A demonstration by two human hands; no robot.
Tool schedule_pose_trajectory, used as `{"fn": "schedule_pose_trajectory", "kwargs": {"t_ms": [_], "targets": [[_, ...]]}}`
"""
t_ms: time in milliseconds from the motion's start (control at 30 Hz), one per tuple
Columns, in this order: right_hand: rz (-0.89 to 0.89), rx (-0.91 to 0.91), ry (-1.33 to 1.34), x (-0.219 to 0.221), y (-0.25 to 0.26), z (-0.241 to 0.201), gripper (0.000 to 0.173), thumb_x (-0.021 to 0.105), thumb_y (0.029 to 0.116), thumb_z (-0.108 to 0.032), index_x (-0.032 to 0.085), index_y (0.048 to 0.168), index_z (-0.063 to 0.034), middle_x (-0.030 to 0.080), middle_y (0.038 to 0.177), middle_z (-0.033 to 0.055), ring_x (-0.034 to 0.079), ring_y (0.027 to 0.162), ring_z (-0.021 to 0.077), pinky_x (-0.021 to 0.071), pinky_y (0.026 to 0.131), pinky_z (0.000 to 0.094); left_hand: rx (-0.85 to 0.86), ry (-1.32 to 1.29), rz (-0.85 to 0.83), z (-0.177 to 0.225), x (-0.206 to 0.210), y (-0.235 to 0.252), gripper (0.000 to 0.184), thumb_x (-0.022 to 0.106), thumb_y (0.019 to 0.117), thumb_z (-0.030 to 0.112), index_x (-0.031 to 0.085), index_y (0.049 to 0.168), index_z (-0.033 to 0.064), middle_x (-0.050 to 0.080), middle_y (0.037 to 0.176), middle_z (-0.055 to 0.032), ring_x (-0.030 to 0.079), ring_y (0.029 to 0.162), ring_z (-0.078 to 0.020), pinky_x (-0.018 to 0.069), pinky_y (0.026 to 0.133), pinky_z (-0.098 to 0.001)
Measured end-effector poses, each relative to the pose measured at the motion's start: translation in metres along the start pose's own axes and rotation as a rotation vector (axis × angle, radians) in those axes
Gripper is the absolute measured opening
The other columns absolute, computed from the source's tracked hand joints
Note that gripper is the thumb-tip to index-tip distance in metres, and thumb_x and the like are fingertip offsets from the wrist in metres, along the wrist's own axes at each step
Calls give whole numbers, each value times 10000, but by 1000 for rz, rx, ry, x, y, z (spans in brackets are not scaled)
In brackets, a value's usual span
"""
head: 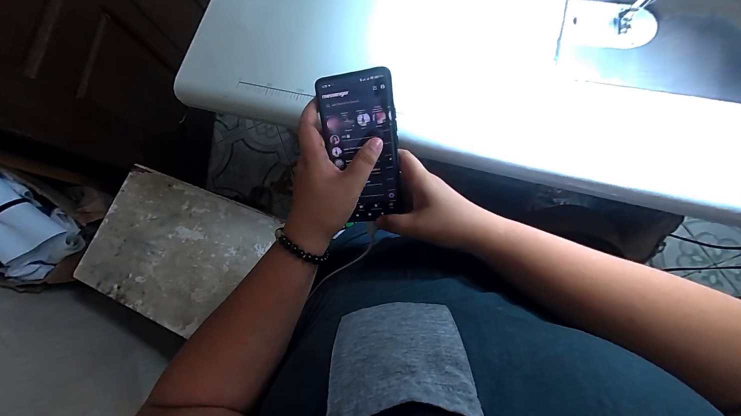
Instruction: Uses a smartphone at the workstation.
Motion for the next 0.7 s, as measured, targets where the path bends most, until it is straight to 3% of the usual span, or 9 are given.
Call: {"fn": "schedule_pose_trajectory", "kwargs": {"t_ms": [200, 367, 567, 700], "targets": [[-23, 11, -13, 2, 0, -2, 851, 791, 787, 38, 319, 1483, -87, 691, 1192, 99, 718, 1023, 134, 609, 894, 336, 11, 41, 19, -4, -1, 1, 904, 781, 886, 179, 200, 1571, 68, 621, 1309, -117, 692, 1110, -144, 605, 943, -320], [-23, -12, -38, 4, -1, -3, 865, 791, 783, 37, 305, 1489, -80, 690, 1184, 107, 716, 1024, 136, 607, 893, 343, 7, 97, 34, -3, -1, 2, 950, 831, 845, 191, 216, 1560, 73, 630, 1293, -114, 697, 1097, -133, 607, 934, -315], [-72, 26, -99, 11, -1, -5, 862, 803, 786, 6, 303, 1484, -66, 679, 1190, 122, 714, 1026, 159, 606, 890, 362, -47, 239, 51, -6, -2, 4, 1061, 877, 782, 342, 209, 1570, 95, 615, 1308, -121, 676, 1120, -137, 582, 959, -349], [-132, 49, -73, 17, -4, -7, 840, 802, 794, 12, 309, 1471, -56, 641, 1224, 149, 722, 981, 169, 622, 853, 347, -66, 313, 57, -7, -2, 4, 1123, 905, 723, 370, 219, 1571, 103, 602, 1320, -134, 654, 1144, -162, 558, 976, -381]]}}
Point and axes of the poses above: each hand's wrist, its own y-axis towards the middle knuckle, its own x-axis out of the palm, z = x × y, the point moved 6 cm from there along y, towards the middle knuckle
